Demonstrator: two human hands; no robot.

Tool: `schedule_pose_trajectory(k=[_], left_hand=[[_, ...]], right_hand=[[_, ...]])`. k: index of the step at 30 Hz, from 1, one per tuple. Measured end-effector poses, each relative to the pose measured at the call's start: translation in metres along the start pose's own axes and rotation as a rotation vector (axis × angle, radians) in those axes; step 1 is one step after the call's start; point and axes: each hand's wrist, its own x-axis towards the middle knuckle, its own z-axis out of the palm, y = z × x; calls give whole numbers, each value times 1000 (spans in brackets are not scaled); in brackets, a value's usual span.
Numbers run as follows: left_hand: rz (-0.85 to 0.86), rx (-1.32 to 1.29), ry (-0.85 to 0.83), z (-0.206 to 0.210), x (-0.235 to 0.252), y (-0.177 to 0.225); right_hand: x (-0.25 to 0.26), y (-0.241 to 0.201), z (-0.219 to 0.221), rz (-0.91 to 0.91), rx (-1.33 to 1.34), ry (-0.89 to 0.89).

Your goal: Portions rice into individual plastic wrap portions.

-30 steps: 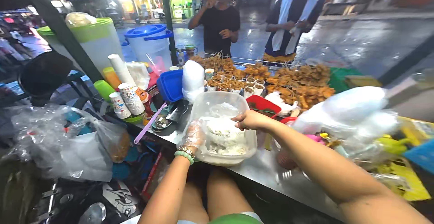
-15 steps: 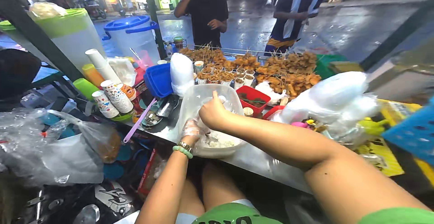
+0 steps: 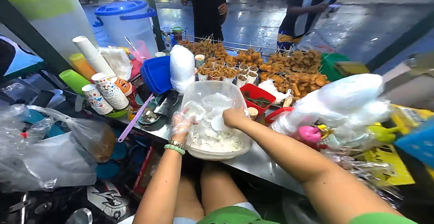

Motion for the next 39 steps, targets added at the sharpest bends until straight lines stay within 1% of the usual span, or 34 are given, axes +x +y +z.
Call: schedule_pose_trajectory(k=[1, 3, 8, 12, 15, 21, 25, 29, 32, 34, 37, 39], left_hand=[[19, -41, 22, 1, -1, 0], [53, -83, 69, 3, -6, 3], [56, -203, 174, 5, -8, 4], [79, -250, 185, 5, -9, 2], [81, -229, 182, 6, -9, 2], [66, -146, 176, 6, -7, 0], [69, -141, 167, 6, -7, 2], [70, -135, 147, 7, -8, 3], [39, -94, 112, 7, -8, 4], [18, -52, 57, 6, -9, 5], [20, -51, -81, 7, -10, 3], [38, -41, -188, 7, -10, 0]], right_hand=[[10, 2, 12, -2, 6, -68], [23, -3, 22, -28, 33, -130], [38, -31, 31, -182, 47, -148], [39, -41, 38, -394, 1, -178], [28, -38, 36, -466, 28, -202], [-2, -23, 25, -488, 127, -182], [-15, 5, 21, -453, 322, -182], [-34, 31, 7, -359, 511, -204], [-56, 40, -15, -310, 551, -115], [-69, 41, -31, -246, 543, -8], [-82, 34, -48, -150, 522, 188], [-85, 19, -48, -138, 423, 315]])
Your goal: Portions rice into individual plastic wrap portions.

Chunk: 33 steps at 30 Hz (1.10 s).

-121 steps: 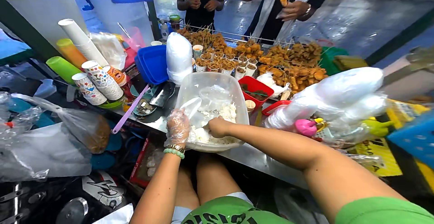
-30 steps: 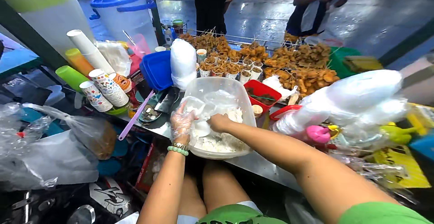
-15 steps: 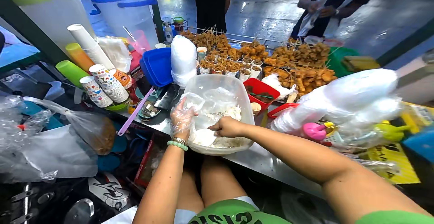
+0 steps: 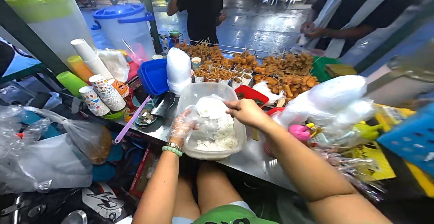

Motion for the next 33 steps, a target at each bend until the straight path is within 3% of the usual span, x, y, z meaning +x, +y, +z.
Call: schedule_pose_trajectory(k=[4, 8, 10, 13, 18, 25, 33], left_hand=[[7, 61, -96, 2, -6, 0], [8, 119, -61, 0, -8, 3], [13, 71, -2, 1, -7, 2], [5, -18, 110, 5, -4, 2], [45, -110, 206, 8, -4, -1], [15, -53, 257, 7, -4, 2], [17, -75, 265, 8, -2, -1]], right_hand=[[-1, -14, 49, -184, -372, 195], [5, -4, 49, -251, -463, 447], [9, 0, 45, -147, -467, 310], [25, 7, 59, -13, -490, -114], [49, 17, 110, -111, -461, -419], [39, 4, 99, -289, -343, -523], [27, 34, 65, -185, -59, -511]])
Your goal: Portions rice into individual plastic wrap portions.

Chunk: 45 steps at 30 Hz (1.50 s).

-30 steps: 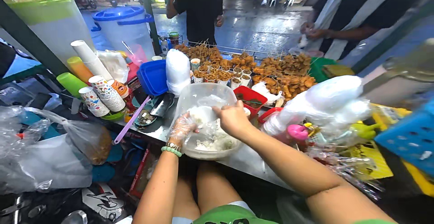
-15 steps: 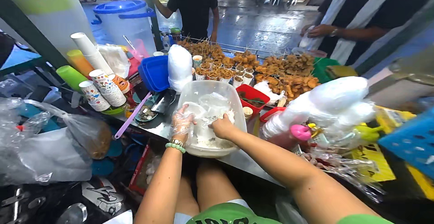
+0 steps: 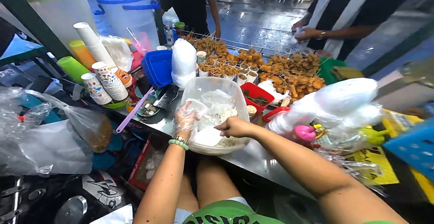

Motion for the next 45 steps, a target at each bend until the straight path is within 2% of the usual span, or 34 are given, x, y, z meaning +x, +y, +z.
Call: schedule_pose_trajectory(k=[5, 10, 12, 15, 17, 19, 20, 22, 25, 27, 29, 32, 34, 35, 37, 39, 41, 42, 43, 45], left_hand=[[-2, 12, -11, 0, 0, 1], [-22, 39, -71, -1, 0, 2], [-21, 77, -151, -2, 5, 0], [-2, 159, -275, -6, 5, 1], [0, 187, -312, -8, 2, 4], [2, 187, -323, -8, 1, 5], [0, 184, -328, -8, 1, 4], [-4, 191, -342, -8, 2, 5], [12, 98, -361, -6, 1, 6], [24, 44, -371, -9, -3, 6], [65, 118, -336, -17, -7, 6], [54, 328, -295, -20, -11, 17], [54, 297, -305, -18, -19, 27], [82, 200, -305, -16, -27, 32], [181, -62, -309, -13, -45, 43], [297, -247, -327, -13, -60, 51], [510, -254, -294, -16, -61, 46], [603, -174, -288, -18, -58, 39], [627, -86, -308, -19, -58, 32], [473, -50, -360, -12, -78, 26]], right_hand=[[-24, 6, -26, 63, 268, 70], [-46, -3, -46, 114, 373, 371], [-42, -16, -44, 153, 286, 531], [-18, -33, -12, 111, -100, 784], [0, -28, 11, 16, -381, 1098], [5, -24, 13, 34, -476, 1218], [3, -24, 12, 68, -478, 1188], [-5, -26, 6, 122, -395, 966], [-2, -21, 8, -41, -318, 660], [11, -14, 16, -135, -341, 541], [16, -13, 12, -132, -308, 492], [5, -26, -1, -160, -126, 524], [-5, -40, 2, -203, 29, 581], [-7, -45, 5, -209, 94, 591], [-3, -48, 16, -244, 188, 678], [1, -42, 24, -284, 262, 840], [-1, -40, 20, -291, 359, 949], [-4, -43, 18, -296, 435, 965], [-8, -48, 16, -308, 531, 957], [-14, -63, 18, -363, 664, 906]])
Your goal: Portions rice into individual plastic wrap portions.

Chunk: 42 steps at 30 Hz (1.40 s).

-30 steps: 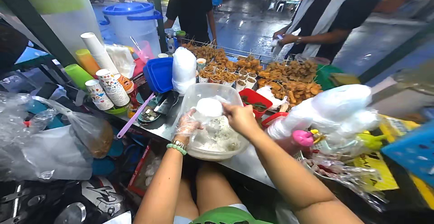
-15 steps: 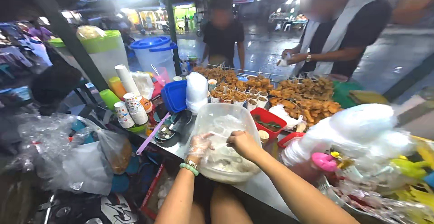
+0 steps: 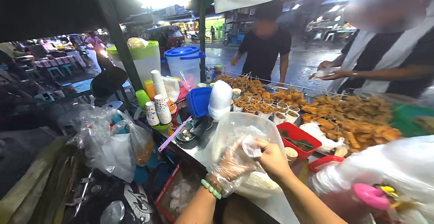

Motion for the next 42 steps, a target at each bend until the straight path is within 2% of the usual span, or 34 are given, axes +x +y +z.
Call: schedule_pose_trajectory(k=[2, 6, 9, 11, 13, 15, 17, 19, 21, 23, 25, 28, 30, 32, 34, 36, 37, 39, 41, 42], left_hand=[[-139, 15, -6, 21, -17, 4], [32, 179, -1, 38, -20, -46], [21, 325, 22, 38, -14, -40], [2, 336, 2, 38, -16, -34], [1, 294, -30, 38, -20, -33], [8, 182, -32, 39, -21, -43], [-56, 231, -57, 37, -15, -36], [-177, 228, -82, 34, -11, -29], [-229, 123, -31, 35, -11, -31], [-247, 64, -17, 37, -10, -32], [-254, 54, -67, 37, -8, -35], [-176, -106, -105, 32, -6, -39], [-84, -138, -51, 21, -1, -37], [-113, 53, 77, 6, 4, -12], [-114, 228, 203, -3, 5, 17], [20, 81, 299, -2, 1, 31], [79, -122, 264, 1, -3, 38], [106, -430, 33, 1, -11, 49], [133, -431, -243, -7, -15, 48], [127, -361, -326, -9, -16, 45]], right_hand=[[-5, -13, 5, -44, 33, -28], [-10, -32, -14, -132, 239, 61], [-3, -23, -41, -165, 453, 72], [-5, -9, -50, -111, 315, -45], [-18, 1, -39, 25, 151, -183], [-29, 14, -24, 30, 124, -229], [-26, 11, -28, -36, 160, -73], [-13, -4, -46, -49, 341, 172], [-1, -4, -66, -94, 544, 257], [0, 8, -72, -135, 478, 90], [-14, 9, -51, -18, 323, -81], [-26, 21, -26, 124, 284, -45], [-23, 26, -30, 129, 413, 53], [-24, 19, -31, 148, 543, 83], [-34, 18, -25, 32, 609, -26], [-50, 16, -9, -48, 679, -158], [-60, 13, 0, -1, 790, -217], [-71, 10, 8, 212, 1037, -257], [-66, 21, -5, 286, 1016, -160], [-59, 24, -14, 229, 890, -129]])
